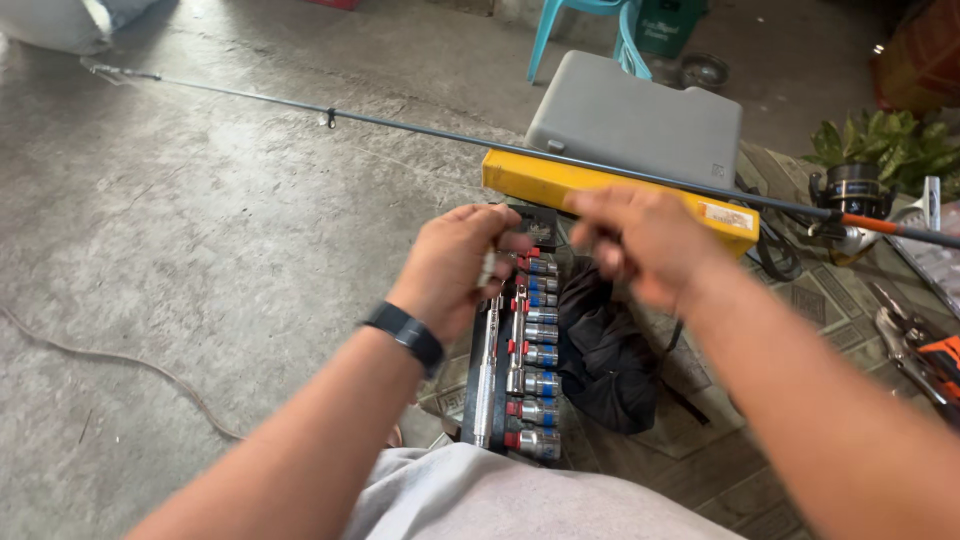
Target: The person ties a fishing line to a hook, uses pliers to secure the knot, attaches the line to a fishing rod, and then places a yellow bait onto the hook.
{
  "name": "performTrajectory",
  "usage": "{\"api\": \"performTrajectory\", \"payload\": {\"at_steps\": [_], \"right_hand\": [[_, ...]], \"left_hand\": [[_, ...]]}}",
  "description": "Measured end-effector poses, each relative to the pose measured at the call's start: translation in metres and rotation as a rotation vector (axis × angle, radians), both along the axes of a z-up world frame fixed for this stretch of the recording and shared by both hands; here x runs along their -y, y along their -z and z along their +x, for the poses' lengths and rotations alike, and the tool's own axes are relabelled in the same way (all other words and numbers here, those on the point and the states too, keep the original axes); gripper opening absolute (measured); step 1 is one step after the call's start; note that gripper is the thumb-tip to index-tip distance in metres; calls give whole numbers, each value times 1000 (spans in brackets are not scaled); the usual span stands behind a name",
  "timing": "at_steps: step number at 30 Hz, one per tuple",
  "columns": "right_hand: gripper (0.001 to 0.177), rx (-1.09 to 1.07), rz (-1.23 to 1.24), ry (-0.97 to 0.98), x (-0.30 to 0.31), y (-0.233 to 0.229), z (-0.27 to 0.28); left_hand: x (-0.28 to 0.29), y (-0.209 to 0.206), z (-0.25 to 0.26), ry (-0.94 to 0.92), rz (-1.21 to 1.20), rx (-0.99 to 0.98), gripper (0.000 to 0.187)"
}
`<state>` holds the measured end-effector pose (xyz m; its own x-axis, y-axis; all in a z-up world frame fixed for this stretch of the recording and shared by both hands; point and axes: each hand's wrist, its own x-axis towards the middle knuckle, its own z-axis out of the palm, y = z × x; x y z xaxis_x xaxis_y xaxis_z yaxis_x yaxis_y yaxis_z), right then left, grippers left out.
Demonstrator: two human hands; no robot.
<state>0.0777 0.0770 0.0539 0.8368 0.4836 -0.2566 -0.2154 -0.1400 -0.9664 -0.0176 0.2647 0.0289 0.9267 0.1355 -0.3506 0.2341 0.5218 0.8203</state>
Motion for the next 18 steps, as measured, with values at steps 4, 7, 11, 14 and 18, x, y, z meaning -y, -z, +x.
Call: {"api": "performTrajectory", "payload": {"at_steps": [4, 7, 11, 14, 18], "right_hand": [[20, 29, -190, -218, -37, -20, 30], [13, -1, -59, -474, -78, -13, 34], [9, -224, 279, -425, -92, -6, 36], [12, -480, 570, -399, -94, 8, 27], [11, -486, 654, -316, -94, 24, 12]], "left_hand": [[-21, -17, -5, 162, 314, 24, 17], [-41, -31, -11, 210, 547, 15, 17], [-82, -37, -30, 105, 393, -70, 12], [-112, -29, -37, 14, -9, -52, 14], [-117, -14, -25, 50, -393, 44, 25]]}}
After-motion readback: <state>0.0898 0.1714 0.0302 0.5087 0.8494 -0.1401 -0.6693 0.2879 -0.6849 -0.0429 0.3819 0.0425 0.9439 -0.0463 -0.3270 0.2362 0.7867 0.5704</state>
